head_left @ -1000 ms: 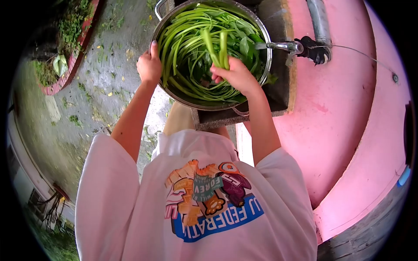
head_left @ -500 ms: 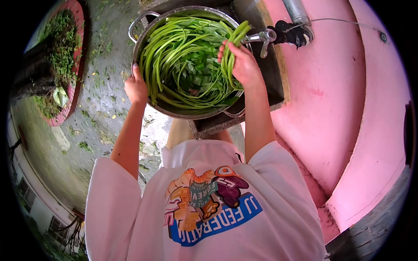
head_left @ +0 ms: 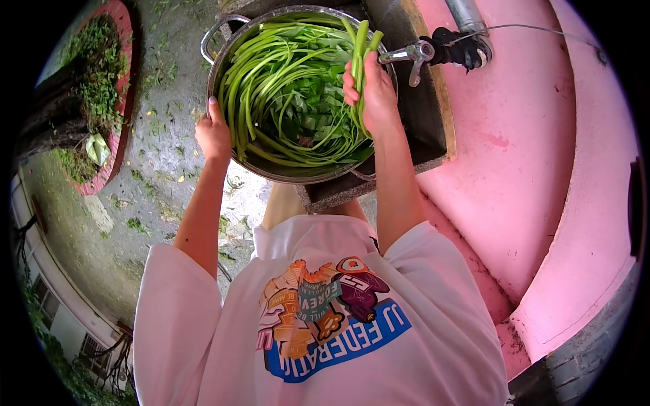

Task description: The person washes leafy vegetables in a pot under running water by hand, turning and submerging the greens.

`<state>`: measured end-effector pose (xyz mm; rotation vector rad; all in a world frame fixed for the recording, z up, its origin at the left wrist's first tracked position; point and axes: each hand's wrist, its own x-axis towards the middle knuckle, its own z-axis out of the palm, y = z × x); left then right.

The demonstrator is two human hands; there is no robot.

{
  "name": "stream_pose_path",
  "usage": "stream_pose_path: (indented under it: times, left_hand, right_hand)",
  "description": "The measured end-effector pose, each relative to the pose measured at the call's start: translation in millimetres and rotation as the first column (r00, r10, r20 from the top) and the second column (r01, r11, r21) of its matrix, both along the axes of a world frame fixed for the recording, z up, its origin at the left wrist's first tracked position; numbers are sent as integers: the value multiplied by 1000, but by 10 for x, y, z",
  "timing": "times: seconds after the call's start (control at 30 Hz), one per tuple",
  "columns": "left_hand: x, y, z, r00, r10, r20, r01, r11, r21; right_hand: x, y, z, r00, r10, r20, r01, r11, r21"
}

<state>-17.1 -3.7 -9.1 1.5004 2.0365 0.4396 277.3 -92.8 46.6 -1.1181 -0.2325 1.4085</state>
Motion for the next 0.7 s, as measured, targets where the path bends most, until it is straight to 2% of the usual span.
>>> stream_pose_path:
  times: [0.07,0.13,0.17,0.23,0.33,0.4,0.47,0.53,0.63,0.7]
  left_hand:
    - [-10,8,-19,1000,-6,-5,6,1000,-3]
    - [3,8,15,1000,-12,-12,12,1000,-6]
    - [17,-7,27,1000,2,-1,-2,1000,-2]
    - [31,-17,36,1000,15,10,-15,1000,1]
    - [27,-9,13,998,32,58,-33,999,11]
    - [17,-4,3,999,16,28,-16,1000,0]
    - [21,-5,8,1000,16,24,-16,1000,5]
    - [22,-5,8,1000,16,22,-16,1000,11]
    - [26,-2,14,999,25,30,-25,1000,14]
    - [33,-13,35,999,20,45,-21,999,28]
  right_hand:
    - [-2,-3,-34,1000,26,17,-26,1000,-10]
    - [-75,26,23,996,-33,81,32,999,14]
    - [-109,32,59,996,-32,81,31,999,13]
    - [-160,49,150,985,-160,67,156,986,56]
    - [-100,54,36,988,-152,13,150,986,74]
    - [-84,64,-28,983,-184,26,183,982,35]
    - [-55,64,-62,977,-189,95,199,974,-107]
    - [-71,85,-39,977,-165,132,183,973,-140]
    - [-125,83,7,975,-170,145,180,982,-62]
    - [-166,80,19,960,-236,147,230,971,56]
